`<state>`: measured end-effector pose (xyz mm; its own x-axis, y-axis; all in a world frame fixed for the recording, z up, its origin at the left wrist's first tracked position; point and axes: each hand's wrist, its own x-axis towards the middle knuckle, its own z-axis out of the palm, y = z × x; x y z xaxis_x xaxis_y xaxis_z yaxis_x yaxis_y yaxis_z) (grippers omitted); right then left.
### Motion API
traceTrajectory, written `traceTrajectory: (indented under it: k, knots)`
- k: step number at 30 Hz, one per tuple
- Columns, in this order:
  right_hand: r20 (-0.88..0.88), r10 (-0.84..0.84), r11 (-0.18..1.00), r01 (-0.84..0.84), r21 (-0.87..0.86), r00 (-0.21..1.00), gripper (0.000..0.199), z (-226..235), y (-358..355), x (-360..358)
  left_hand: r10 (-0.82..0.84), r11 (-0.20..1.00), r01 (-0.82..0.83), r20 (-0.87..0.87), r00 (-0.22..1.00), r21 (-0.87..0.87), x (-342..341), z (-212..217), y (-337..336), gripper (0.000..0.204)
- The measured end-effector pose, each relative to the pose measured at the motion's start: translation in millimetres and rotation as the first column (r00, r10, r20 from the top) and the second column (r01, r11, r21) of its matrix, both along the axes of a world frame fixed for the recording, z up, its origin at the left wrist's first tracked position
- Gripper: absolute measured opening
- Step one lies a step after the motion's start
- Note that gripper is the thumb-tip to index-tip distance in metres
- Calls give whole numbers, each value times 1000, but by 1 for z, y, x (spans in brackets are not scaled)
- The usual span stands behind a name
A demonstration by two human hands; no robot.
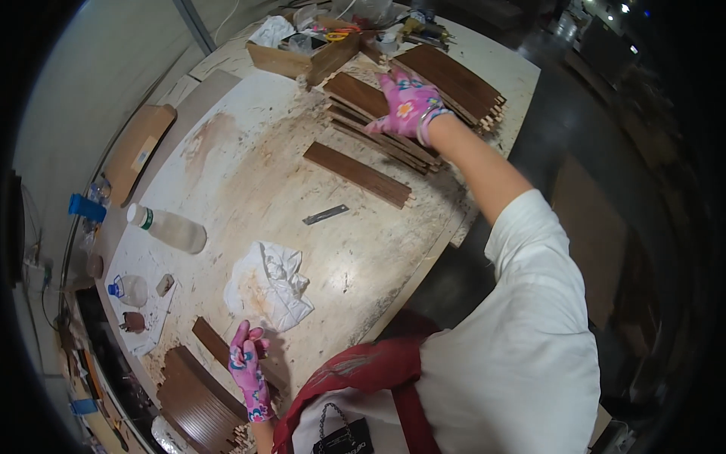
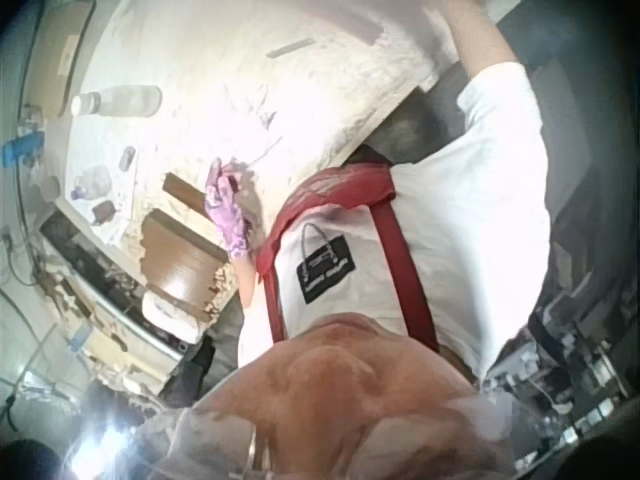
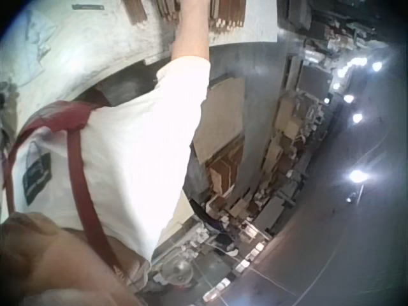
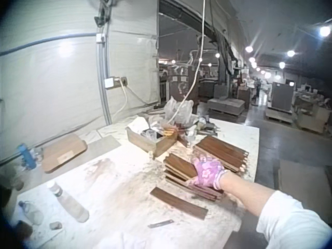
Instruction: The person wipes wood panels with a cloth, applies liquid from a bottle, and scrapes the edges with a tool to remove residue.
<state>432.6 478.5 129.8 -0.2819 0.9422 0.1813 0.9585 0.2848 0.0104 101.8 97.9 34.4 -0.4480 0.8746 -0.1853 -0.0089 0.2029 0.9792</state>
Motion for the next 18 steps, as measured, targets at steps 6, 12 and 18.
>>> traceTrajectory:
  k: [6, 12, 18]
  knots:
    - [-174, -17, 882, -68, -467, 985, 87, 6, 29, -5, 254, 963, -266, -187, 949, -44, -45, -4, -42, 41]
    - [-189, 32, 928, -99, -359, 981, 89, -8, 49, 6, 190, 948, -304, -595, 781, -97, -60, -22, -86, 61]
    - [-118, -1, 925, -44, -378, 993, 89, -7, 45, 6, -161, 893, -259, -799, 580, -368, -16, -30, -97, 84]
